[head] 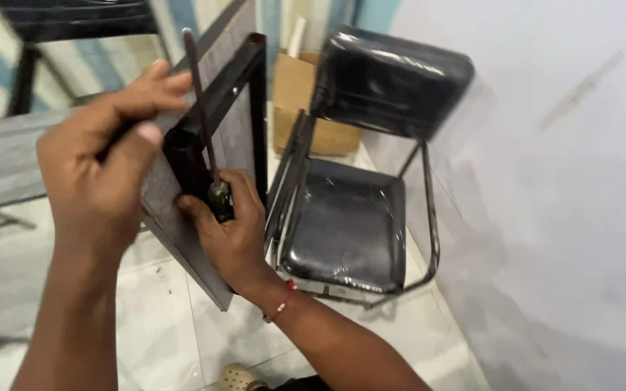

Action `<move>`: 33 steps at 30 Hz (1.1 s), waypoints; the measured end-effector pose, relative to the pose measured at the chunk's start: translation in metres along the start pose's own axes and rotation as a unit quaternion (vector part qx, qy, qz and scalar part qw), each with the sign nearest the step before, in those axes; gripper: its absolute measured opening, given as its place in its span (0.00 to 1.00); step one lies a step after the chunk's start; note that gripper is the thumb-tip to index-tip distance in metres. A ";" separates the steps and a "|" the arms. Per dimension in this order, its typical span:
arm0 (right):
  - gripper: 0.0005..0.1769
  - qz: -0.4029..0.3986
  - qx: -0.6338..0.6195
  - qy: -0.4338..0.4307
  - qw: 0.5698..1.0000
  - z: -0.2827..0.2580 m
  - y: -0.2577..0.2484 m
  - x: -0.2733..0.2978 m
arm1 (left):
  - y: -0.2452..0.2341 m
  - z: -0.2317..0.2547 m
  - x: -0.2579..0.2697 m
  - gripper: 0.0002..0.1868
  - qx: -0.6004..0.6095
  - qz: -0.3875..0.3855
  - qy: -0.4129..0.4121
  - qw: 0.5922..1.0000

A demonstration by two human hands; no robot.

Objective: The person uses a screwdriver to attach a wooden tabletop to a metal chair frame. They align the tabletop, insert screws, and tighten them to secure the connection.

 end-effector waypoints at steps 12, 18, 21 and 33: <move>0.24 -0.029 -0.055 0.030 0.998 -0.001 -0.015 -0.009 | 0.004 -0.006 0.004 0.23 -0.030 0.012 0.095 0.995; 0.31 0.003 -0.050 0.025 0.998 -0.012 -0.016 -0.027 | 0.006 0.000 0.008 0.26 -0.058 -0.011 0.059 0.997; 0.31 0.010 0.028 -0.034 0.999 -0.019 -0.018 -0.033 | 0.002 0.001 0.007 0.28 -0.061 -0.018 0.036 0.997; 0.30 -0.038 0.172 -0.188 0.966 -0.023 -0.005 -0.045 | -0.024 -0.011 0.004 0.25 -0.063 -0.059 0.021 0.996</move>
Point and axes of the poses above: each hand's wrist, its own x-axis away from the middle knuckle, its own y-axis out of the palm, z = x × y, the point moved 3 cm from there along -x, towards the middle knuckle, and after that the axes turned 7 degrees about -x, right-handed, at the moved point
